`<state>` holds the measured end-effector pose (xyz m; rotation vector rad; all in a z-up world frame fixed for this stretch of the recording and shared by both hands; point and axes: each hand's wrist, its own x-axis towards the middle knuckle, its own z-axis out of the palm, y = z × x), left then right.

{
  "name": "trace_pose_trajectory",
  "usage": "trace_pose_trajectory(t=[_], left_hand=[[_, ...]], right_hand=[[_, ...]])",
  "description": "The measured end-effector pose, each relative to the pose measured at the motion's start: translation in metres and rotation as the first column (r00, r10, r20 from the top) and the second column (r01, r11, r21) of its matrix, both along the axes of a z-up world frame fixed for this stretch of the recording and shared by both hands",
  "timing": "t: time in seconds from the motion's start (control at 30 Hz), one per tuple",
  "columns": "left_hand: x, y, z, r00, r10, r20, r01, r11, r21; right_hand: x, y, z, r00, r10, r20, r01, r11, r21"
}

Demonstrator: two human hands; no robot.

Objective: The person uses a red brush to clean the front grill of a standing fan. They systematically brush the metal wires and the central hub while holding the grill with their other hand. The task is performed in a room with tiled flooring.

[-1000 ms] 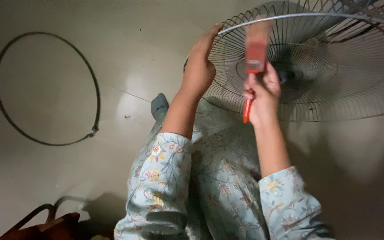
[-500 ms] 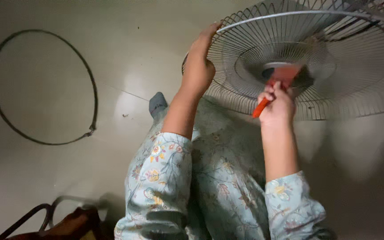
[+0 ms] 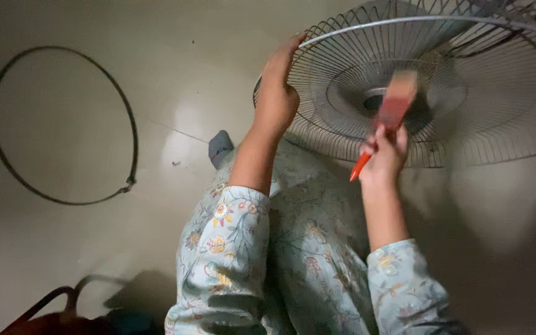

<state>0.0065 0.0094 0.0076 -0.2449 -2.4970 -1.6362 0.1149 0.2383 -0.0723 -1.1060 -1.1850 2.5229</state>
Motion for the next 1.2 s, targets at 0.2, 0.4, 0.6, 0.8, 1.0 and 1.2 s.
trace_pose_trajectory(t=[0.2,0.4,0.6,0.8,1.0,1.2], left_hand=[[-0.002,0.001,-0.018,0.998,0.057,-0.004,-0.057,0.997,-0.047],[0.013,-0.008,-0.068,0.983,0.176,0.058,-0.181,0.978,0.099],[0.016,-0.037,-0.13,0.972,0.139,0.187,-0.182,0.954,0.239],[0.011,-0.055,-0.144,0.973,0.079,0.218,-0.142,0.946,0.291],[0.011,-0.057,-0.127,0.956,0.056,0.288,-0.111,0.978,0.178],[0.015,-0.053,-0.137,0.972,0.035,0.231,-0.094,0.964,0.248]], right_hand=[[0.023,-0.002,-0.054,0.982,-0.164,0.091,0.157,0.984,0.079],[-0.018,-0.064,-0.04,0.993,-0.097,0.074,0.095,0.995,0.032],[-0.046,-0.129,0.012,0.956,0.22,-0.194,-0.252,0.955,-0.159],[-0.029,-0.121,0.024,0.793,0.545,-0.27,-0.59,0.799,-0.119],[-0.045,-0.034,0.023,0.766,0.539,-0.35,-0.553,0.83,0.068],[-0.055,-0.043,0.036,0.785,0.54,-0.303,-0.498,0.842,0.209]])
